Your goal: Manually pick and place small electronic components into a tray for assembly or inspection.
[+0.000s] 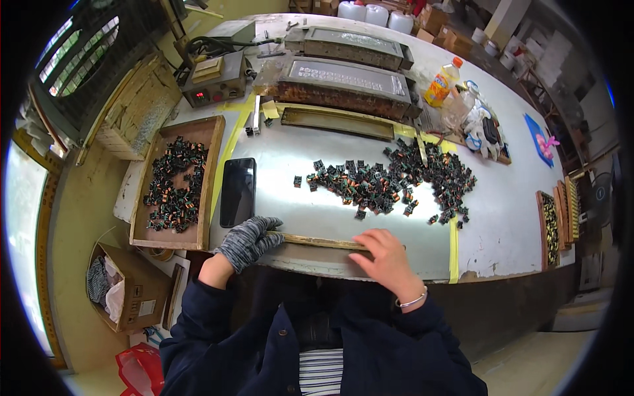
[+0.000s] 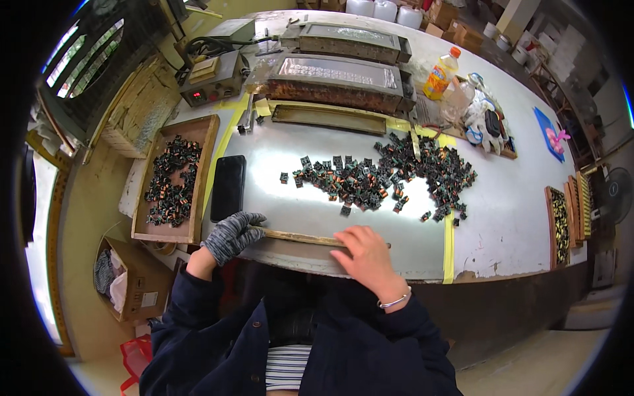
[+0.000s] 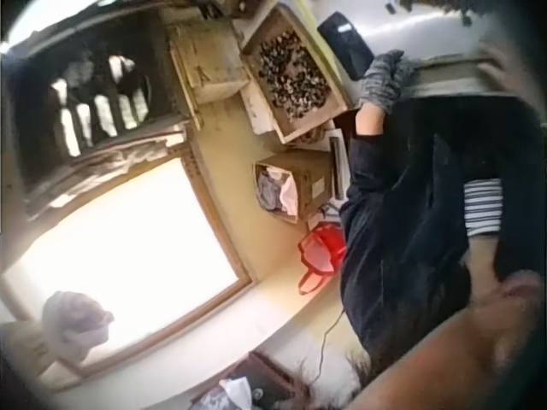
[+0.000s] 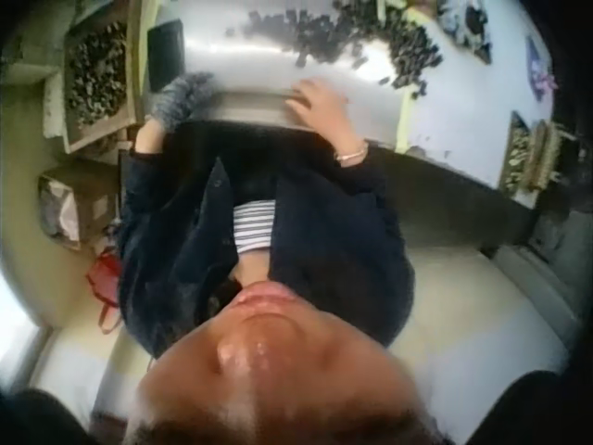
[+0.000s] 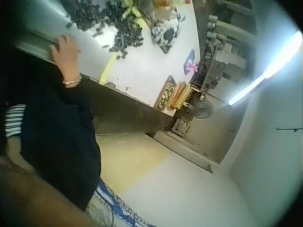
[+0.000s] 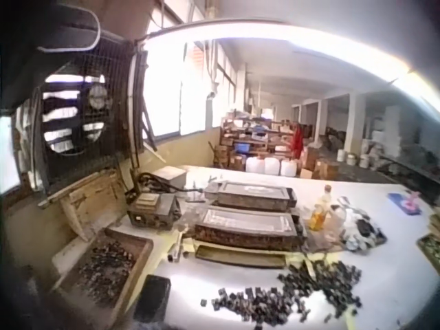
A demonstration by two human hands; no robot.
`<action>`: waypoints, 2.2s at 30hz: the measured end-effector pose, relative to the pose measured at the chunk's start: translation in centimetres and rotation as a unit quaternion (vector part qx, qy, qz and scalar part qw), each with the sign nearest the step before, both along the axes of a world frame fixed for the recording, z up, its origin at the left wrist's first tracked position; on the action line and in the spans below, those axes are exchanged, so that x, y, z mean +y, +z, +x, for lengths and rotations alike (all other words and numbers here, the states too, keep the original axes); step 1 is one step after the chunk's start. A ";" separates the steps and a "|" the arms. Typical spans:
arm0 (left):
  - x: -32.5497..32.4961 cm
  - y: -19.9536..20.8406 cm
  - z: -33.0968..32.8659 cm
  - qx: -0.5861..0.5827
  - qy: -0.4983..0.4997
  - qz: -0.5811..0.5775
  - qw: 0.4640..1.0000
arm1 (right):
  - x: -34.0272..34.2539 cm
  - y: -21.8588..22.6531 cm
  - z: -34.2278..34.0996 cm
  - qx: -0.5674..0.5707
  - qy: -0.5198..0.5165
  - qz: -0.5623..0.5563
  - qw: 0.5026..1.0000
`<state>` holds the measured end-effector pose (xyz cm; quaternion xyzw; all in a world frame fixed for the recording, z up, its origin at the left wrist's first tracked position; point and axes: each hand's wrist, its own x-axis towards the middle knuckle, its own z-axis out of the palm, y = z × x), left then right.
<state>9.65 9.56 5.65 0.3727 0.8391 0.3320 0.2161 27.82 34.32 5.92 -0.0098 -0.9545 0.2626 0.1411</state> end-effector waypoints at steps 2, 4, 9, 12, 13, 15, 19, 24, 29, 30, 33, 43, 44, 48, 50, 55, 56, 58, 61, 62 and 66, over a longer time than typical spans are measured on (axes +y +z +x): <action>-0.3 0.3 -0.3 -0.004 -0.006 0.004 1.000 | -1.3 0.0 -1.4 0.004 0.009 0.000 1.000; -0.6 0.5 -0.7 -0.014 0.003 0.009 1.000 | -2.5 0.2 -3.0 0.014 0.018 -0.015 1.000; -2.0 -0.7 -2.2 -0.115 0.082 0.113 0.983 | -2.6 1.0 -6.6 -0.009 0.056 -0.053 0.997; -3.0 -2.4 -3.1 -0.114 0.113 0.142 0.977 | -1.6 2.3 -9.8 -0.013 0.059 -0.071 0.996; -2.9 -2.8 -3.6 -0.119 0.115 0.149 0.975 | -1.1 2.8 -11.0 -0.009 0.046 -0.071 0.996; -2.8 -3.2 -4.3 0.148 0.022 0.079 0.986 | -0.1 3.4 -14.1 -0.006 0.045 -0.063 0.997; -3.7 -5.0 -6.5 0.189 0.023 0.094 0.977 | 1.8 2.6 -21.2 0.001 0.009 -0.057 0.998; -4.9 -5.9 -9.7 0.201 0.006 0.099 0.975 | 3.3 0.4 -31.7 0.029 0.008 -0.070 0.997; -5.7 -7.5 -12.8 0.212 0.015 0.111 0.971 | 4.6 -3.9 -40.2 0.030 -0.021 -0.002 0.999; -5.7 -7.9 -13.3 0.213 0.012 0.108 0.971 | 4.9 -4.7 -41.4 0.025 -0.026 0.007 0.999; -5.9 -9.2 -14.9 0.211 0.011 0.109 0.971 | 5.3 -7.0 -44.4 0.017 -0.022 0.007 1.000; -5.2 -11.1 -17.2 0.204 0.005 0.119 0.972 | 5.3 -9.8 -48.6 -0.012 -0.018 0.060 0.998; -5.2 -11.1 -17.1 0.204 0.001 0.114 0.972 | 5.3 -9.8 -48.6 -0.011 -0.020 0.059 0.998; -5.0 -10.9 -16.9 0.198 -0.005 0.106 0.974 | 5.1 -9.7 -48.7 0.013 -0.018 0.058 0.998; -5.0 -10.7 -16.7 0.198 -0.003 0.106 0.974 | 5.0 -9.3 -48.5 0.013 -0.021 0.060 0.998; -4.8 -10.1 -16.7 0.196 0.000 0.104 0.975 | 5.2 -7.6 -47.9 0.020 -0.021 0.015 0.999; -4.7 -10.1 -16.8 0.201 -0.004 0.104 0.974 | 5.5 -6.7 -47.9 0.019 -0.020 -0.001 1.000; -4.5 -10.2 -17.0 0.206 -0.010 0.105 0.973 | 6.1 -4.8 -48.3 0.010 -0.029 -0.066 0.997; -3.8 -10.4 -17.4 0.209 -0.005 0.114 0.971 | 8.1 -2.3 -49.9 0.006 -0.030 -0.095 0.995; -3.6 -10.5 -17.6 0.208 -0.008 0.119 0.971 | 9.2 -1.6 -50.5 0.008 -0.033 -0.093 0.995; -2.9 -10.5 -18.3 0.206 -0.021 0.107 0.973 | 13.8 -0.6 -53.9 -0.004 -0.038 -0.126 0.991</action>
